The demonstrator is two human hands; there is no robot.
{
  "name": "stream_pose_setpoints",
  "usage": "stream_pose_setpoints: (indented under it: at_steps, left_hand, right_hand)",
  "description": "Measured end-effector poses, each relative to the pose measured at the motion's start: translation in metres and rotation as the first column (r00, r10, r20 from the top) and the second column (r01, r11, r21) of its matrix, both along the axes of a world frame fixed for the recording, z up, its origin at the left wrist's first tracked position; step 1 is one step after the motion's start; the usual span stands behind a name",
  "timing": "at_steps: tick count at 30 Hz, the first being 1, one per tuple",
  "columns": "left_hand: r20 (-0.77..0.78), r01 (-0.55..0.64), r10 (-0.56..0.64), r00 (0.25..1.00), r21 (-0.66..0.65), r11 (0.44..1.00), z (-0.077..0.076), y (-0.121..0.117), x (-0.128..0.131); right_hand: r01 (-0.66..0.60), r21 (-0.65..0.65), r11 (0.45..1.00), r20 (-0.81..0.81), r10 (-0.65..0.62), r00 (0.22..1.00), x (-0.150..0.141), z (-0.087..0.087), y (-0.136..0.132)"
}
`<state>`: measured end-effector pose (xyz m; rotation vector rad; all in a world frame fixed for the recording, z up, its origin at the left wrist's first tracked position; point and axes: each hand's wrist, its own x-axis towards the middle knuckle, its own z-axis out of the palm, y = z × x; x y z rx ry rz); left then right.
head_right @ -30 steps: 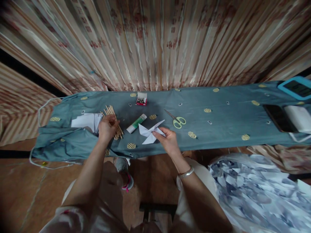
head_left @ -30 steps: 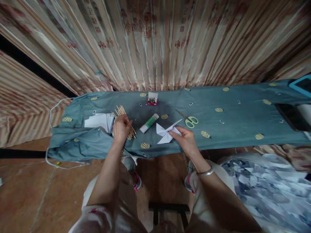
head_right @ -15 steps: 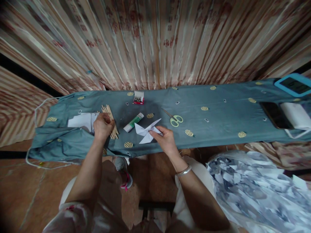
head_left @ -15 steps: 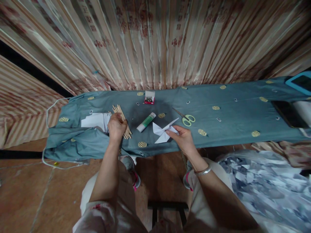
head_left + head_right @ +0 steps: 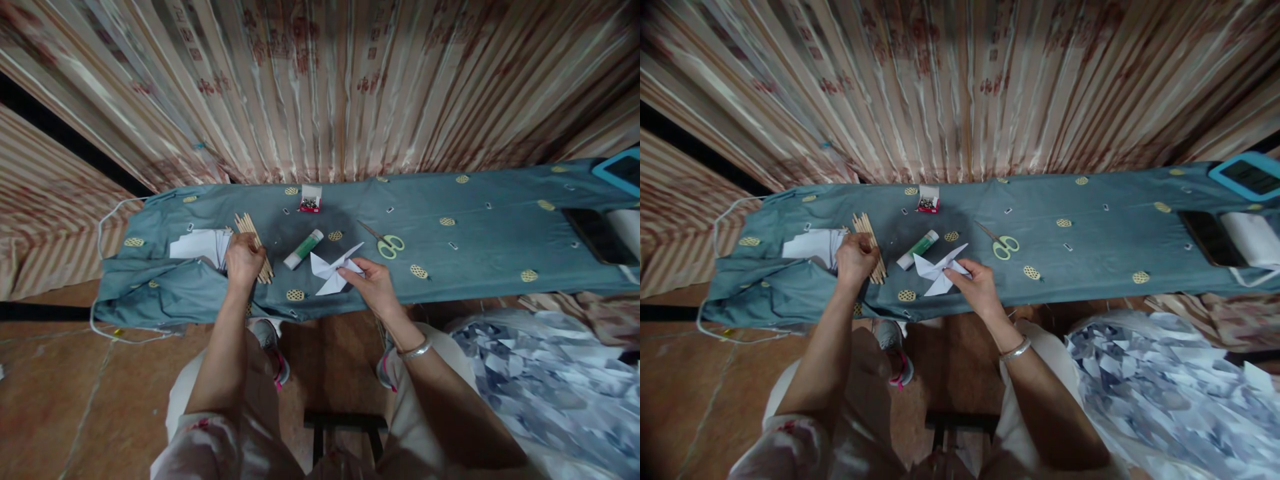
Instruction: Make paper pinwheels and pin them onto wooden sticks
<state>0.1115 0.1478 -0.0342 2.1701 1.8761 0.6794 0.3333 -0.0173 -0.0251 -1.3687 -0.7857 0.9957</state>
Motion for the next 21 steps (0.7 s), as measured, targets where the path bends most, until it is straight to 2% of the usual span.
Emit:
stream_pose_setpoints:
  at_steps: [13, 21]
  left_hand:
    - [-0.081, 0.05, -0.05, 0.995, 0.001, 0.999, 0.0009, -0.0025, 0.0024]
    - [-0.046, 0.034, -0.032, 0.998, 0.03, 0.999, -0.0019, -0.0021, 0.0041]
  right_hand:
    - [-0.015, 0.022, 1.0, 0.019, 0.015, 1.0, 0.0039, -0.0021, -0.0012]
    - [-0.013, 0.007, 1.0, 0.039, 0.013, 0.999, 0.0038, 0.001, -0.0021]
